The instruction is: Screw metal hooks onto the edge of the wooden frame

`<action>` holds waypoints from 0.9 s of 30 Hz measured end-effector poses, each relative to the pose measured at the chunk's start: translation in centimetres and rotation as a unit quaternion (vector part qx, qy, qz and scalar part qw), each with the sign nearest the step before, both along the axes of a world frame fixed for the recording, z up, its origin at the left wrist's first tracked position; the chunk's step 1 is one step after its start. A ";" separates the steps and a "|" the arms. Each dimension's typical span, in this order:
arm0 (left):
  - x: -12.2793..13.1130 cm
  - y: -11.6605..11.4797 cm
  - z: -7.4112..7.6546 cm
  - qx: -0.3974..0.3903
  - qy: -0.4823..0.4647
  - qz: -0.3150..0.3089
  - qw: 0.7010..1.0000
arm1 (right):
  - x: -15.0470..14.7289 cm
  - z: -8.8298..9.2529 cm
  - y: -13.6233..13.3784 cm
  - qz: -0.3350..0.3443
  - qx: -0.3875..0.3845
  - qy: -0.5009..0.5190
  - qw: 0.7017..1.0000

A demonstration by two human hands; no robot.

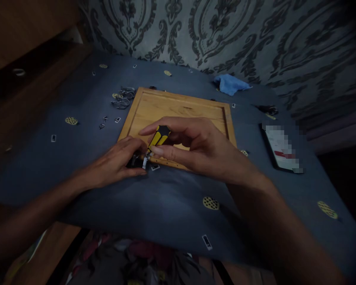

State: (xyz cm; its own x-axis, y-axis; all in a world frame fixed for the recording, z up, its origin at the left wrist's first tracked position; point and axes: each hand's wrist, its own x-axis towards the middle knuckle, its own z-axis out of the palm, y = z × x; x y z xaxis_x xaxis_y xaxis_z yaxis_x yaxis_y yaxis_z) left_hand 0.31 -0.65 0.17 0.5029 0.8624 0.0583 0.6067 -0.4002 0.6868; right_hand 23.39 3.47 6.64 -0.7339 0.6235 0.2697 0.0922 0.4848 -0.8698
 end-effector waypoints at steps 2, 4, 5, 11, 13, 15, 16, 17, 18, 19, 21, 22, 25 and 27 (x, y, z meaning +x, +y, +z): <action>0.0 0.0 0.0 0.004 -0.003 -0.002 1.000 | 0.0 -0.1 0.0 0.003 -0.012 0.006 1.000; 0.0 0.0 -0.1 0.003 -0.001 -0.004 1.000 | -0.2 -0.4 0.0 -0.025 -0.008 0.013 1.000; 0.0 0.0 -0.1 0.001 0.000 -0.004 1.000 | -0.3 -0.5 0.1 -0.040 -0.003 0.014 0.999; -0.1 0.0 0.0 0.004 -0.002 -0.007 1.000 | -0.4 -0.5 0.1 -0.048 -0.010 0.010 0.999; 0.0 0.0 0.0 0.000 0.002 -0.005 1.000 | 0.0 -0.1 0.2 -0.026 -0.018 0.004 0.999; 0.0 0.0 0.1 -0.004 0.002 -0.001 1.000 | 0.3 0.2 0.2 0.002 -0.029 -0.001 1.000; 0.0 0.0 0.1 -0.005 0.000 0.000 1.000 | 0.3 0.2 0.2 0.009 -0.033 -0.002 0.999; 0.0 0.0 0.1 -0.005 -0.003 0.000 1.000 | 0.3 0.1 0.2 0.009 -0.031 -0.004 0.999; 0.0 0.0 0.1 -0.005 -0.005 -0.001 1.000 | 0.2 -0.1 0.1 0.000 -0.021 -0.007 1.000; 0.0 0.0 0.0 -0.005 -0.005 -0.002 1.000 | -0.1 -0.3 0.1 -0.017 -0.002 -0.011 1.000; 0.0 0.0 0.0 -0.004 -0.005 -0.002 1.000 | -0.6 -0.8 -0.1 -0.071 0.057 -0.011 0.996; 0.0 0.0 0.0 -0.004 -0.005 -0.001 1.000 | -0.9 -1.1 -0.2 -0.104 0.090 -0.001 0.991; 0.0 -0.1 0.0 -0.005 -0.002 0.003 1.000 | -1.5 -1.5 -0.7 -0.196 0.134 0.047 0.970; 0.1 -0.1 0.0 -0.005 0.000 0.006 1.000 | -1.5 -1.3 -1.0 -0.231 0.127 0.063 0.962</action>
State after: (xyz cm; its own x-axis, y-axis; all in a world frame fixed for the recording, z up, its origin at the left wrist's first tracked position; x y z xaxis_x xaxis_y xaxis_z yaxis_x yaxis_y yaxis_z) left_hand 0.39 -0.72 0.19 0.4930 0.8686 0.0505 0.6105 -0.3867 0.6912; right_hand 21.84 2.50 5.31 -0.3449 0.7778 0.5253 0.2506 0.6157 -0.7471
